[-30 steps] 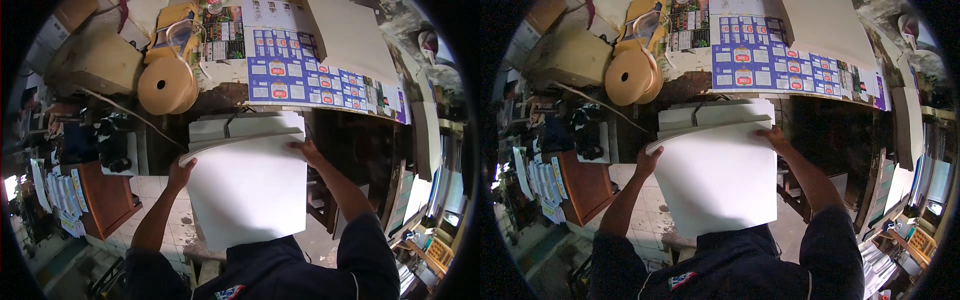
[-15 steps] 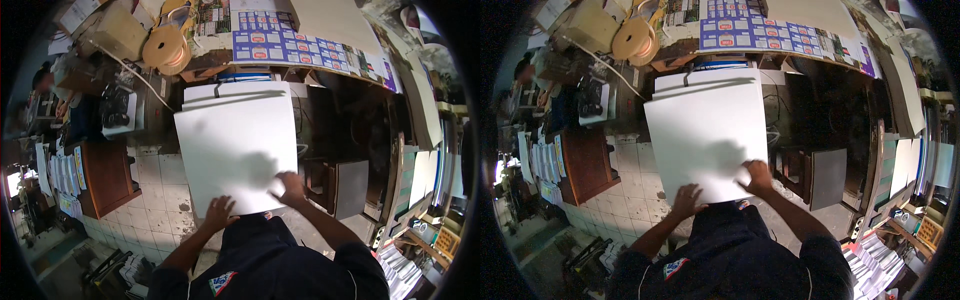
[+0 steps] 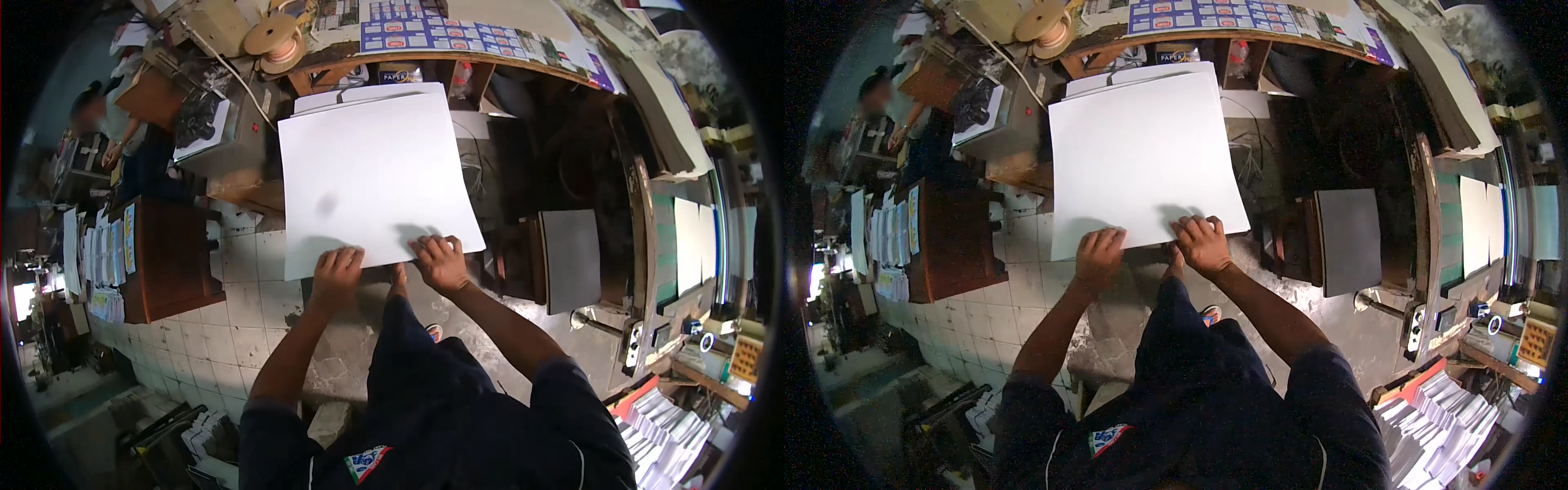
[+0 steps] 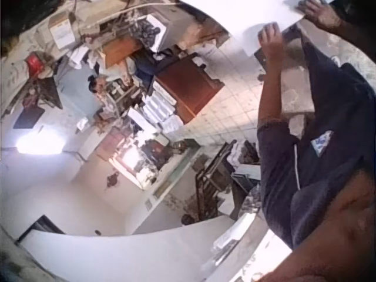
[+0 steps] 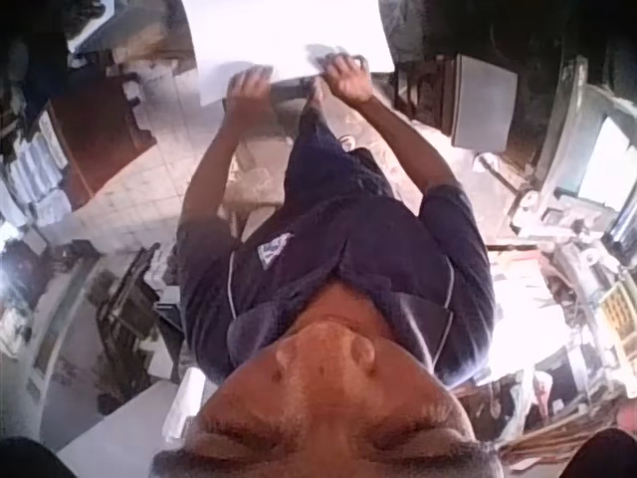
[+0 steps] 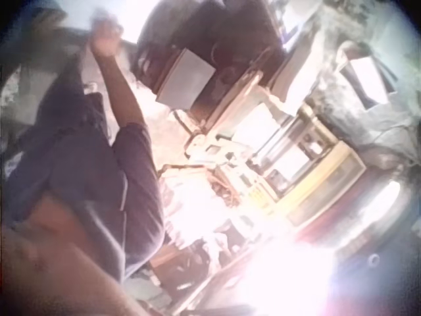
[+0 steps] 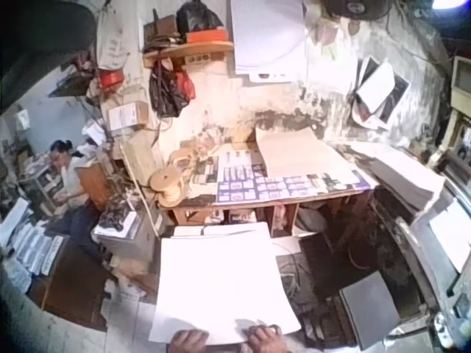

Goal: The person bundles paper sheets by aligning them on a table, rolling the stack tightly by hand, and securing it with tape from a dispenser.

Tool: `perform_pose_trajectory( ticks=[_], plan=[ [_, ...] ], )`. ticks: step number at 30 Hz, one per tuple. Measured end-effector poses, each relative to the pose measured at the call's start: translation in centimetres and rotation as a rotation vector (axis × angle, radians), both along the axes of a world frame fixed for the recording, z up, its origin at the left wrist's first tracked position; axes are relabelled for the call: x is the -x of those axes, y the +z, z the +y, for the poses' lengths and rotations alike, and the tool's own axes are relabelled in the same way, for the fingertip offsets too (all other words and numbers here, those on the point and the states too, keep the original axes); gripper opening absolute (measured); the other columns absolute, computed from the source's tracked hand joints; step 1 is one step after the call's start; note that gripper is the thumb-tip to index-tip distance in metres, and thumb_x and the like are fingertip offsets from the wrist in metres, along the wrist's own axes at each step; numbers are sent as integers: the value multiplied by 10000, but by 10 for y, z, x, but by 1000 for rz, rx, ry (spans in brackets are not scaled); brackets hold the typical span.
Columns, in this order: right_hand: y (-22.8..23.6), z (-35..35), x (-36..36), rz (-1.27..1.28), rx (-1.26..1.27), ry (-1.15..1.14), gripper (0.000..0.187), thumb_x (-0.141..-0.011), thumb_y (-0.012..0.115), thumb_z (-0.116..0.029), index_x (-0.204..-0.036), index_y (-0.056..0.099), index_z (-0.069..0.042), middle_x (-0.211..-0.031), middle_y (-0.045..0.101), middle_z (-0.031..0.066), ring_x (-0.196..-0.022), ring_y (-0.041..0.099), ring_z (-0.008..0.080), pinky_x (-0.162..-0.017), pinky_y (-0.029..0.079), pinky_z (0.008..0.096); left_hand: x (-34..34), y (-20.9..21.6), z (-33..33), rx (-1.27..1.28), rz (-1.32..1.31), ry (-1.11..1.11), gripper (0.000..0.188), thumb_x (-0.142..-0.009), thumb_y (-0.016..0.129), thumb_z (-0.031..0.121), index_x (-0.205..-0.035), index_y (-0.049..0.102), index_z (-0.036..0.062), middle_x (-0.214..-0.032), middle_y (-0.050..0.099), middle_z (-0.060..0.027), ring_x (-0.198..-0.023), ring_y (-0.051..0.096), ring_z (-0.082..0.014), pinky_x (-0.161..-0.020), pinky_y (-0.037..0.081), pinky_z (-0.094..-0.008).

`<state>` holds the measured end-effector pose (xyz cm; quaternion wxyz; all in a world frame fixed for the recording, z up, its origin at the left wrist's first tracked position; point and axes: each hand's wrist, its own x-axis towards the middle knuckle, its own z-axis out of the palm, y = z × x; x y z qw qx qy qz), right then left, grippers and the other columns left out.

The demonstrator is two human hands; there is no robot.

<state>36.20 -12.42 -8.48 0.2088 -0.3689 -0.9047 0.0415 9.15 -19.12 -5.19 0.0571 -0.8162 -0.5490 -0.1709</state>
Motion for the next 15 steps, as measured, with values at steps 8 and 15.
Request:
perform_pose_trajectory(
  ticks=[8,15],
  plan=[
    [106,93,25,76,-203,60,301,-842,681,-299,-1050,614,-92,-937,611,35,-845,576,218,-794,408,389,40,86,72,-80,10,162,380,-899,646,432,-940,627,55,-905,678,-100,-808,641,-262,-751,466,-392],
    [119,222,82,-115,76,78,526,-917,549,-589,-887,664,-77,-673,667,107,-610,676,283,-571,537,410,95,77,202,288,-32,149,609,-952,479,599,-829,644,26,-692,654,-172,-655,671,-359,-645,529,-487]
  ],
)
